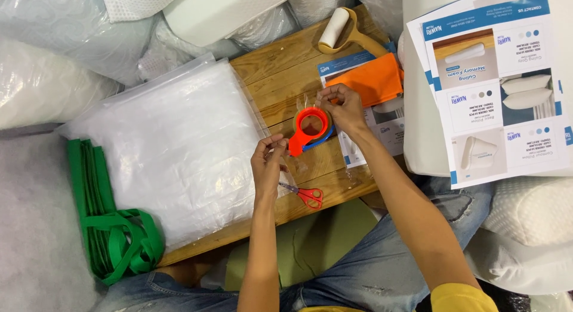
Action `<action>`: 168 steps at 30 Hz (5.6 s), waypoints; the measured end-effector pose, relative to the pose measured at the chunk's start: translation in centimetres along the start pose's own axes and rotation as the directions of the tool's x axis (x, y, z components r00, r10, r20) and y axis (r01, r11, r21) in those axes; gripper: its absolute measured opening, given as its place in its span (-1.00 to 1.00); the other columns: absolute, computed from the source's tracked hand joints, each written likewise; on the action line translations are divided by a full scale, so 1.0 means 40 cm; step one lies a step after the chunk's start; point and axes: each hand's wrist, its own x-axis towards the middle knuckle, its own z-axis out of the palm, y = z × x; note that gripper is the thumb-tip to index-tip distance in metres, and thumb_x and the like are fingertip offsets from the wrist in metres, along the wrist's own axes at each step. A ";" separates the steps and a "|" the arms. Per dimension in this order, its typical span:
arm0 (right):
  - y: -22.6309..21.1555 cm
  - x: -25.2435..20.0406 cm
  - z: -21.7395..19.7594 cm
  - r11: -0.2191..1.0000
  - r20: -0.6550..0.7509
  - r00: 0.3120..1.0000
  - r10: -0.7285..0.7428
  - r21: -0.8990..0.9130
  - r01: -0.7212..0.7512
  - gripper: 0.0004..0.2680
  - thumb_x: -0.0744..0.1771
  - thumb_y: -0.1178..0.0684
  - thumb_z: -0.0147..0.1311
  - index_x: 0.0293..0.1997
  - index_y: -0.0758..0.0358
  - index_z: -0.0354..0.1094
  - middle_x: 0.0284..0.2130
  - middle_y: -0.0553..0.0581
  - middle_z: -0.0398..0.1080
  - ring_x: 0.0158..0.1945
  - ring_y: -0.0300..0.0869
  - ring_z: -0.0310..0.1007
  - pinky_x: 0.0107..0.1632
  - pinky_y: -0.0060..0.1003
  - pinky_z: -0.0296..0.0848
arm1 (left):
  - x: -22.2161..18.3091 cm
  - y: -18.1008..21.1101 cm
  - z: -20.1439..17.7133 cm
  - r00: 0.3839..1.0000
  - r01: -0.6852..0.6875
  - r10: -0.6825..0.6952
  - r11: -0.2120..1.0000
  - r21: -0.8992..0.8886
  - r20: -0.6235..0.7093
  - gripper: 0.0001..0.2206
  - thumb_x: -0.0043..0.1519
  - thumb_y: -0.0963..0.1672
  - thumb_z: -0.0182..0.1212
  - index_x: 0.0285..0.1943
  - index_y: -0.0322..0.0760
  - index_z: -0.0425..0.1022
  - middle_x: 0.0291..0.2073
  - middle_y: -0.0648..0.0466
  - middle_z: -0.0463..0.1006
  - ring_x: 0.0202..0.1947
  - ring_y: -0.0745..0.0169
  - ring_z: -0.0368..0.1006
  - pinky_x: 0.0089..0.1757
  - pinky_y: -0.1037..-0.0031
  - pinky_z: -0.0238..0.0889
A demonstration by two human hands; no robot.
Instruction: The person prepares packaging materials by cutting a piece of clear plastic film using scissors and then applying tape from a tape dispenser to a small item.
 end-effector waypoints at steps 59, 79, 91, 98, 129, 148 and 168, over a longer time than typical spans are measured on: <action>0.035 -0.491 0.009 0.848 0.284 0.959 0.015 -0.512 0.139 -0.87 0.28 0.20 0.23 -0.13 0.29 0.45 -0.35 0.28 0.51 -0.19 0.14 0.57 -0.17 -0.02 0.53 | -0.119 -0.265 -0.009 0.796 -0.420 0.604 0.504 0.755 0.040 -0.94 0.19 -0.15 0.35 -0.26 -0.14 0.54 -0.21 0.14 0.46 -0.19 0.05 0.49 -0.19 0.29 0.42; 0.024 -0.533 0.044 0.535 0.430 0.902 -0.044 -0.752 0.385 -0.83 0.25 0.05 0.26 -0.17 0.29 0.52 -0.06 0.26 0.41 0.03 0.18 0.47 -0.11 0.08 0.59 | -0.103 -0.209 -0.080 0.939 -0.209 0.309 0.862 0.461 -0.152 -0.91 0.07 -0.18 0.40 -0.28 -0.13 0.69 -0.49 0.09 0.58 -0.43 0.29 0.46 -0.34 0.41 0.38; 0.017 -0.509 -0.066 0.756 0.184 0.950 -0.251 -0.575 0.312 -0.87 0.13 0.26 0.30 -0.39 0.50 0.48 -0.27 0.30 0.36 -0.40 0.05 0.53 -0.32 -0.18 0.59 | -0.203 -0.088 -0.058 0.941 -0.063 0.148 0.961 0.270 -0.304 -0.86 0.15 -0.19 0.30 -0.17 -0.16 0.71 -0.39 -0.14 0.70 -0.49 0.08 0.63 -0.55 0.33 0.47; 0.000 -0.505 -0.083 0.884 0.113 0.967 -0.230 -0.391 0.256 -0.84 0.13 0.34 0.25 -0.31 0.62 0.49 -0.30 0.35 0.39 -0.45 0.00 0.49 -0.33 -0.25 0.60 | -0.189 -0.110 -0.066 0.944 -0.036 0.028 0.999 -0.018 -0.329 -0.85 0.14 -0.22 0.35 -0.13 -0.32 0.69 -0.27 -0.26 0.67 -0.54 -0.04 0.63 -0.68 0.45 0.43; -0.022 -0.414 -0.007 0.831 0.625 0.562 0.542 -0.299 -0.470 -0.70 0.30 -0.08 0.25 -0.26 0.47 0.33 -0.49 0.17 0.23 -0.51 -0.11 0.38 -0.73 -0.30 0.44 | -0.132 -0.204 -0.136 0.968 0.012 -0.117 0.906 -0.424 -0.223 -0.73 0.15 -0.27 0.39 0.03 -0.38 0.54 -0.09 -0.17 0.63 -0.16 0.29 0.60 -0.10 0.45 0.54; -0.017 -0.388 0.014 0.854 0.669 0.555 0.495 -0.257 -0.452 -0.73 0.29 -0.03 0.27 -0.27 0.47 0.35 -0.49 0.15 0.24 -0.53 -0.14 0.36 -0.73 -0.25 0.48 | -0.123 -0.224 -0.133 0.971 -0.038 -0.054 0.926 -0.375 -0.232 -0.63 0.15 -0.21 0.43 0.14 -0.28 0.50 -0.08 -0.06 0.58 -0.25 0.39 0.58 -0.03 0.36 0.46; -0.034 -0.380 0.036 0.856 0.668 0.562 0.488 -0.241 -0.457 -0.74 0.29 -0.04 0.27 -0.30 0.42 0.35 -0.52 0.11 0.22 -0.57 -0.18 0.35 -0.70 -0.24 0.53 | -0.141 -0.204 -0.123 0.963 -0.082 -0.026 0.920 -0.382 -0.269 -0.69 0.18 -0.23 0.42 0.11 -0.24 0.58 -0.36 -0.10 0.68 -0.26 0.43 0.56 -0.12 0.48 0.49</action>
